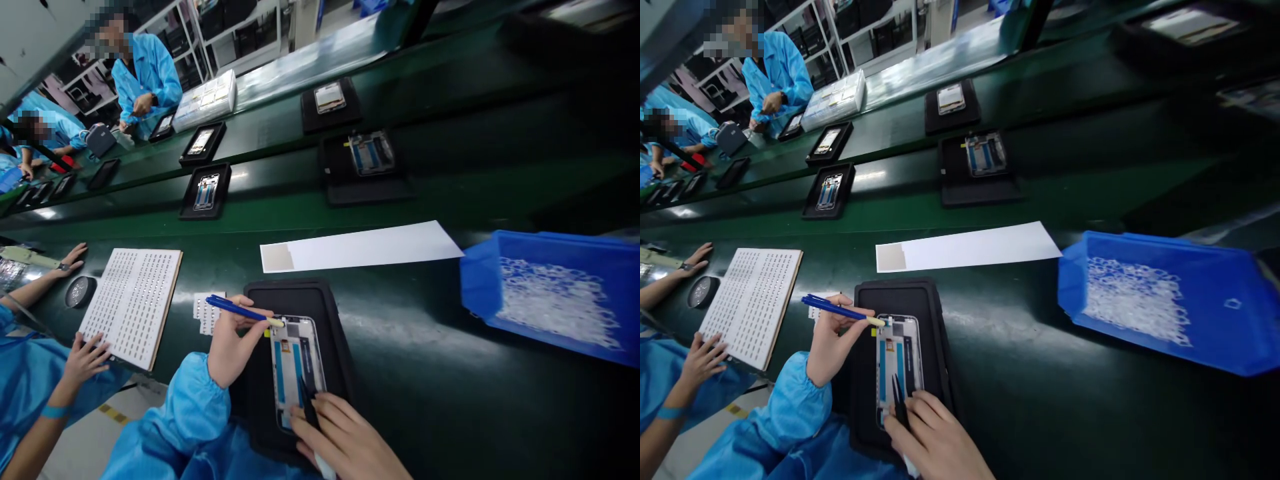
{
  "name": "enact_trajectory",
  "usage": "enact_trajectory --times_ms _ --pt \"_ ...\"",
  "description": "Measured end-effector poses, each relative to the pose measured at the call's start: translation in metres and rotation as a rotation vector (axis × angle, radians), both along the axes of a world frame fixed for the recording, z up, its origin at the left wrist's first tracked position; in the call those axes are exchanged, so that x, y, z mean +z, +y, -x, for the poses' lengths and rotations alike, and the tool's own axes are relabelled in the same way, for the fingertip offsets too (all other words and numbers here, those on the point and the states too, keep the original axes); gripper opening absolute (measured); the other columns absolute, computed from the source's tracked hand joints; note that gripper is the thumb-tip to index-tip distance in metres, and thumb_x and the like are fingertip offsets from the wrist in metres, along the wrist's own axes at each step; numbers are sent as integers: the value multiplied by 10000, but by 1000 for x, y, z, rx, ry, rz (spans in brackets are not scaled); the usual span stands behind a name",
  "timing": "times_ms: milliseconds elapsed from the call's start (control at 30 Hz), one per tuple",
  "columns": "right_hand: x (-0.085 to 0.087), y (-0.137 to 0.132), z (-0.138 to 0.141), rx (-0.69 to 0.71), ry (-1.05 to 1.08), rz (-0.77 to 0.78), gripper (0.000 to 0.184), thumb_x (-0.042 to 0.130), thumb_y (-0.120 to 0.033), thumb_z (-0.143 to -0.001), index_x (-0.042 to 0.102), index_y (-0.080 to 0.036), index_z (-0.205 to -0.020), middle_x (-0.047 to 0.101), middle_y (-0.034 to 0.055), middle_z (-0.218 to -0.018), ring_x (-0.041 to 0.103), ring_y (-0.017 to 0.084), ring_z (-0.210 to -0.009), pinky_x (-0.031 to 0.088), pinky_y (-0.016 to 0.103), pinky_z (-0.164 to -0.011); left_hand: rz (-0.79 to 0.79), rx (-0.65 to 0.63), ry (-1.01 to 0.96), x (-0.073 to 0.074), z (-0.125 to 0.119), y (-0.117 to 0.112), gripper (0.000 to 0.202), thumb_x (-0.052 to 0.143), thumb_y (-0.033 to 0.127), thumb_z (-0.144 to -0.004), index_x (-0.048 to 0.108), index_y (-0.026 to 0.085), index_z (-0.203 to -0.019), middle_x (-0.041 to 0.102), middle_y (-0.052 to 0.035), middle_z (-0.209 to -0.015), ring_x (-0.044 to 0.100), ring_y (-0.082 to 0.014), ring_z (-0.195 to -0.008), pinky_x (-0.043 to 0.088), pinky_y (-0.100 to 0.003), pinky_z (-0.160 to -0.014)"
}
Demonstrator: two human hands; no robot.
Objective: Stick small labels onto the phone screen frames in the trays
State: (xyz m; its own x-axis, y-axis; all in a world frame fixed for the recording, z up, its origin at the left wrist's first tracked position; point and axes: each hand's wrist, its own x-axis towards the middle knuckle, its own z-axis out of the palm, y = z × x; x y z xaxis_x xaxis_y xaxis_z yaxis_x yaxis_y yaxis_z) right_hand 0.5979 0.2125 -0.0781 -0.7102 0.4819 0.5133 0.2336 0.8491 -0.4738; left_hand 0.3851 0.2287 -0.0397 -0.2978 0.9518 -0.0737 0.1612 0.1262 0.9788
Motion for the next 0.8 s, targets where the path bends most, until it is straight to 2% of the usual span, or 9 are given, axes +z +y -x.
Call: enact_trajectory --times_ms 67,133,200,233,300,367,567,800 --pt "1 9 0 -49 58 13 221 423 -178 -990 624 -198 -1078 704 31 -890 638 180 -811 518 345 -823 2 -40 28 -1 -1 -2 291 650 221 -848 424 209 -1031 754 -68 -970 722 -182 -918 581 -315 -825" --pt "0 28 0 -214 94 39 198 465 -229 -984 602 -208 -1125 698 60 -954 640 206 -888 526 363 -802 -10 -76 77 -3 -3 -2 235 623 219 -871 440 208 -1018 747 -69 -993 715 -180 -944 580 -319 -843" --pt "-4 50 3 -369 89 96 194 464 -279 -988 585 -228 -1132 691 67 -989 640 233 -932 517 425 -858 -29 -110 136 -5 -5 0 169 591 220 -894 461 205 -1000 732 -72 -1025 706 -179 -973 578 -322 -857" --pt "-6 59 6 -403 82 132 183 458 -301 -991 579 -240 -1114 690 57 -990 643 238 -930 496 468 -911 -40 -124 168 -5 -6 2 145 580 220 -901 470 203 -994 725 -73 -1033 704 -179 -979 580 -322 -858" --pt "-12 71 13 -403 89 187 148 454 -318 -992 567 -255 -1063 689 29 -959 646 234 -907 423 543 -1011 -60 -151 233 -7 -10 6 122 569 219 -907 487 201 -996 715 -68 -1031 702 -178 -977 584 -319 -847" --pt "-18 75 19 -398 121 211 126 461 -318 -988 559 -262 -1044 681 15 -936 641 231 -913 381 567 -1050 -73 -182 295 -7 -12 10 109 561 215 -910 501 204 -1000 714 -58 -1018 703 -173 -964 588 -313 -838" --pt "-25 67 24 -430 180 271 163 481 -327 -980 553 -264 -1113 671 34 -1007 627 240 -993 404 533 -1047 -70 -242 382 -9 -15 18 98 549 208 -913 514 212 -1004 714 -40 -1010 710 -172 -948 594 -308 -836" --pt "-23 70 23 -424 198 271 122 481 -305 -977 549 -259 -1067 671 36 -980 621 243 -971 423 517 -1026 -90 -264 538 -8 -17 19 82 520 231 -936 507 208 -1014 712 -51 -997 710 -180 -944 598 -311 -813"
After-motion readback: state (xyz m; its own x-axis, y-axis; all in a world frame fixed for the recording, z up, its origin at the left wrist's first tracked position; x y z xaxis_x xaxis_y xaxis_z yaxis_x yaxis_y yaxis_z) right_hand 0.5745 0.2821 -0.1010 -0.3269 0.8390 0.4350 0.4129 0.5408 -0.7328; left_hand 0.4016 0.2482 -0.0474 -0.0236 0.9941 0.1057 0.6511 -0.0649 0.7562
